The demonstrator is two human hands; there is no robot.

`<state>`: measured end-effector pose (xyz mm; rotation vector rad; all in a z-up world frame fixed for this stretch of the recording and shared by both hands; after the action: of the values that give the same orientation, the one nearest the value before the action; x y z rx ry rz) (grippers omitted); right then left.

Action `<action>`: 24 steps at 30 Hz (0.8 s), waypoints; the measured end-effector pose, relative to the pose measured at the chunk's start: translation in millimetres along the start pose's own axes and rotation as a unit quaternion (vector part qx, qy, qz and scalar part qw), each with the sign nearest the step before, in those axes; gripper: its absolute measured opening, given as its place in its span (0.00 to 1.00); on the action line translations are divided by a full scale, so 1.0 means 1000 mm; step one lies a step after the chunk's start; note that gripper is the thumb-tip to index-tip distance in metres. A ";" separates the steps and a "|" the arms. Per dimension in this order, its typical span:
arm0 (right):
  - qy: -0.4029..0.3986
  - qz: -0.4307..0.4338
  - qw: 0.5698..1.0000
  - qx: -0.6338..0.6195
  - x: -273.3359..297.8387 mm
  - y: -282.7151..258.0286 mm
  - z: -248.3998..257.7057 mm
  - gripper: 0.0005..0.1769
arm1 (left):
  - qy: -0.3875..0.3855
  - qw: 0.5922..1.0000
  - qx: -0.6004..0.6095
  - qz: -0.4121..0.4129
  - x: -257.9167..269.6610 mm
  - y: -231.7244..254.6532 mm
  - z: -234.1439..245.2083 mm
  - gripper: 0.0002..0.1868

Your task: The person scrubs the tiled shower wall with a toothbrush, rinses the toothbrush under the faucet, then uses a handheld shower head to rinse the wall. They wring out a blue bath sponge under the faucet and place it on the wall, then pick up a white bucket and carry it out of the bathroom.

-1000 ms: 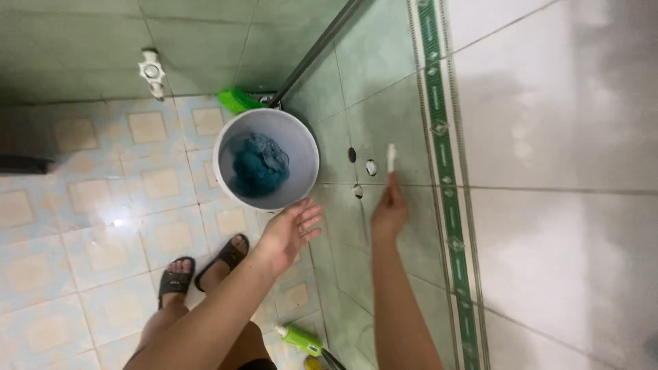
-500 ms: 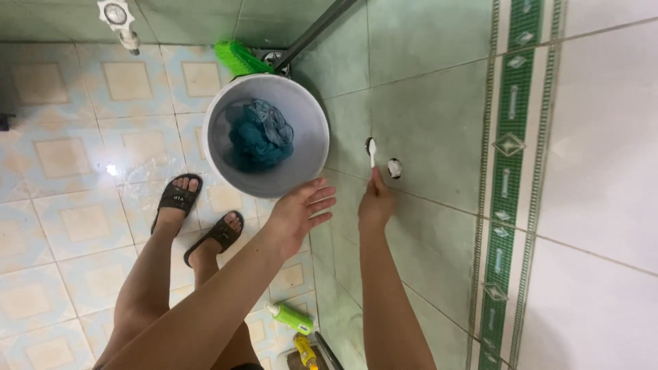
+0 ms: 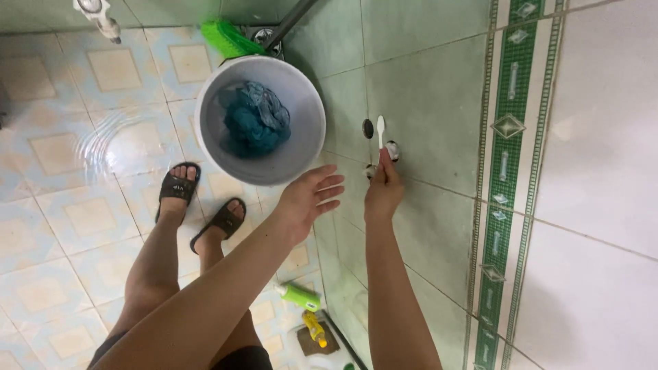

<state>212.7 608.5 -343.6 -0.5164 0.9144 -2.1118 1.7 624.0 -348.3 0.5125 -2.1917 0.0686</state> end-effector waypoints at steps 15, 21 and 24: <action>0.027 -0.032 0.998 -0.037 0.021 -0.017 0.022 0.21 | 0.003 1.000 0.017 0.003 -0.007 0.001 0.003 0.25; 0.104 0.044 0.992 -0.062 0.065 -0.002 0.069 0.24 | 0.004 1.000 -0.025 0.017 0.003 -0.009 -0.030 0.25; 0.051 0.014 0.998 0.022 0.061 0.027 0.051 0.24 | -0.017 0.999 -0.033 0.022 0.000 -0.018 -0.034 0.25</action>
<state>218.9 526.4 -326.0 -0.3738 0.9255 -2.1436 33.4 615.6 -329.6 0.4307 -2.2317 0.0101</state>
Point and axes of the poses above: each hand's wrist, its own x-axis away from the middle knuckle, its own z-axis out of the back of the hand, y = z × x, the point moved 6 cm from there along -x, towards the middle knuckle, and after that the axes turned 4 degrees about -x, right-handed, at the moved point
